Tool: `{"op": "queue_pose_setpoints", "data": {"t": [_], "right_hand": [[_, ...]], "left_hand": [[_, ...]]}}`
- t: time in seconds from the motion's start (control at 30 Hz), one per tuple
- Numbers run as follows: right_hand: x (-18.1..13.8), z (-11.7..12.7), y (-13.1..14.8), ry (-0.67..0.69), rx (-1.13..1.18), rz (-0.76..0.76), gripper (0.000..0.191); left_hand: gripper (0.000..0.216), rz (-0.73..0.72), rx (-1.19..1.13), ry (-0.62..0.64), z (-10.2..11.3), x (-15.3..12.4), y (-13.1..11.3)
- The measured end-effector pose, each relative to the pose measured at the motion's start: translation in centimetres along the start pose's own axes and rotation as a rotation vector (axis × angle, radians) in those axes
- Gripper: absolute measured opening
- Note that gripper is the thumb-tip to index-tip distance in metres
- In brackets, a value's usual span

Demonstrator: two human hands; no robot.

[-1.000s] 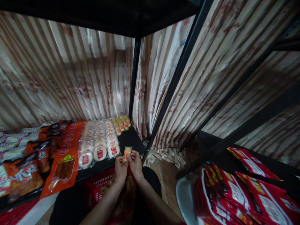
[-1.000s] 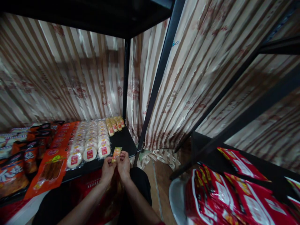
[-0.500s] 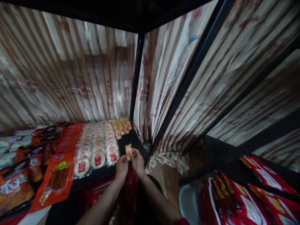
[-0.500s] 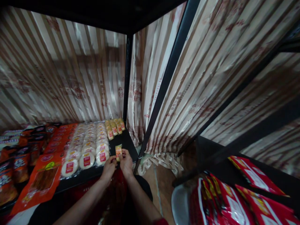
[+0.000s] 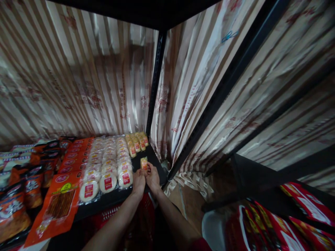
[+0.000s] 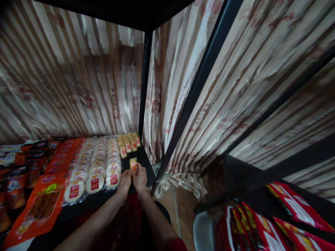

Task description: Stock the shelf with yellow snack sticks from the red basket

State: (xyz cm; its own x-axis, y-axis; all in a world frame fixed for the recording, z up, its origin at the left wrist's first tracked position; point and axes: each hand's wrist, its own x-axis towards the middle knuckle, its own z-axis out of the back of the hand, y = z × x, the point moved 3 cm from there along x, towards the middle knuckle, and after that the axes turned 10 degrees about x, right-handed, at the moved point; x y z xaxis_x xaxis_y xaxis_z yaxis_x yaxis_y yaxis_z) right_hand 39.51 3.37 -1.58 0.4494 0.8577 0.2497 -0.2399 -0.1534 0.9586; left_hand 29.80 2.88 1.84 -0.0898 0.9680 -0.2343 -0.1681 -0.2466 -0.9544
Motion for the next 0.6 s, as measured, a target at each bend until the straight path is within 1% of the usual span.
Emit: {"op": "queue_pose_setpoints", "data": {"t": [0.2,0.33,0.5,0.6], "right_hand": [[1.2,-0.9,-0.2,0.013,-0.040,0.062,0.037],[1.9,-1.3,0.2,0.040,-0.093,0.091,0.036],[2.5,-1.7,0.7,0.066,-0.233,0.063,0.039],[3.0,-2.0,0.6,0.065,-0.272,0.060,0.039]], "left_hand": [[0.013,0.054,0.018,-0.085,0.1,0.7,-0.6],[0.018,0.044,0.084,-0.075,-0.2,1.6,-0.6],[0.029,0.070,0.279,-0.063,-0.6,2.8,-0.5],[0.030,0.065,0.317,-0.066,-0.9,3.4,-0.6]]}}
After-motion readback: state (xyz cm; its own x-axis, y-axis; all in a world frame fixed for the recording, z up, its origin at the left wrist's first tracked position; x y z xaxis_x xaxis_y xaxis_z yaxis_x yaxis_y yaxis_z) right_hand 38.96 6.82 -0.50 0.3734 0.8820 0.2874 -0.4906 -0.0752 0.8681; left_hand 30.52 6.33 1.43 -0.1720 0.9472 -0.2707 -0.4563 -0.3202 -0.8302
